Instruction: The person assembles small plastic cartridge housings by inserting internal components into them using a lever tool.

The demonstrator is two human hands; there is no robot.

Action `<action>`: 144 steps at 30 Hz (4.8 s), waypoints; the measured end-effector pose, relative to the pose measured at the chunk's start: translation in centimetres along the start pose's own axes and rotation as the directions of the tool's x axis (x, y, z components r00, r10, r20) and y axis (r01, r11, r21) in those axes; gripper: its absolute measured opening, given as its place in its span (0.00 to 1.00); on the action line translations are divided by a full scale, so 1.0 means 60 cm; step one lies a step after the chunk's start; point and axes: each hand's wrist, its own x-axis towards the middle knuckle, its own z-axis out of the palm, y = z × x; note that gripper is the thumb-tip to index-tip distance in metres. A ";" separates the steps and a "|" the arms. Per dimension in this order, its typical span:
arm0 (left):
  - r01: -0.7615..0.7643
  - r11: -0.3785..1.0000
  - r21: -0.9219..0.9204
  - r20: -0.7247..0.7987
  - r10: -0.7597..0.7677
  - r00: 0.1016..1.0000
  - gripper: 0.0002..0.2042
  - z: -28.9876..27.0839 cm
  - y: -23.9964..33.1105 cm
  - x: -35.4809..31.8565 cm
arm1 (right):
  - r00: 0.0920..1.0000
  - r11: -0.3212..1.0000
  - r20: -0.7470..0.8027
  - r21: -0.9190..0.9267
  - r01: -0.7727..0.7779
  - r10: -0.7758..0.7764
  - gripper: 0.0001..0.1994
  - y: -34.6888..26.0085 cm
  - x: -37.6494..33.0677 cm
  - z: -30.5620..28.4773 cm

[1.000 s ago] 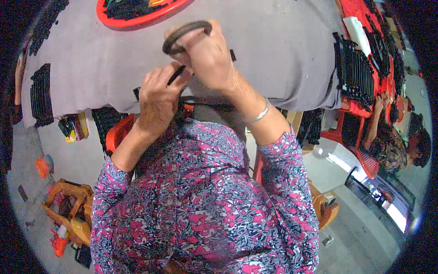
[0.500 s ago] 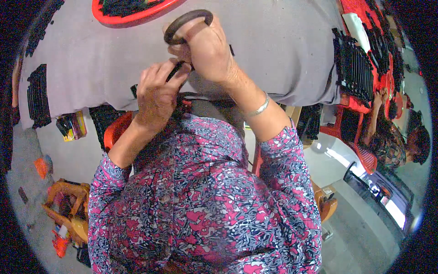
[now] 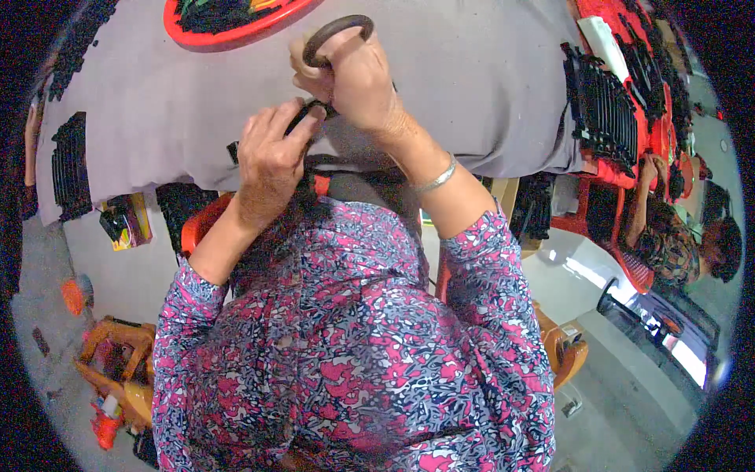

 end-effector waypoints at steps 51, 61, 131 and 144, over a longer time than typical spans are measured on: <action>0.023 0.999 0.037 0.025 -0.024 0.999 0.15 0.002 -0.002 0.004 | 0.999 0.921 -0.001 0.387 -0.043 0.047 0.25 0.015 -0.002 -0.052; 0.011 0.998 0.060 0.055 -0.014 0.998 0.16 -0.001 0.000 0.004 | 0.973 0.869 -0.201 0.494 0.003 0.110 0.23 0.017 -0.001 -0.040; 0.197 0.860 -0.470 0.064 -0.189 0.980 0.31 -0.029 -0.016 0.032 | 0.883 0.946 -0.351 0.035 -0.321 0.312 0.16 -0.082 -0.084 -0.052; 0.090 0.980 -0.175 0.139 -0.066 0.988 0.29 -0.024 0.021 0.000 | 0.983 0.949 -0.165 0.314 -0.021 0.076 0.25 -0.024 0.037 -0.015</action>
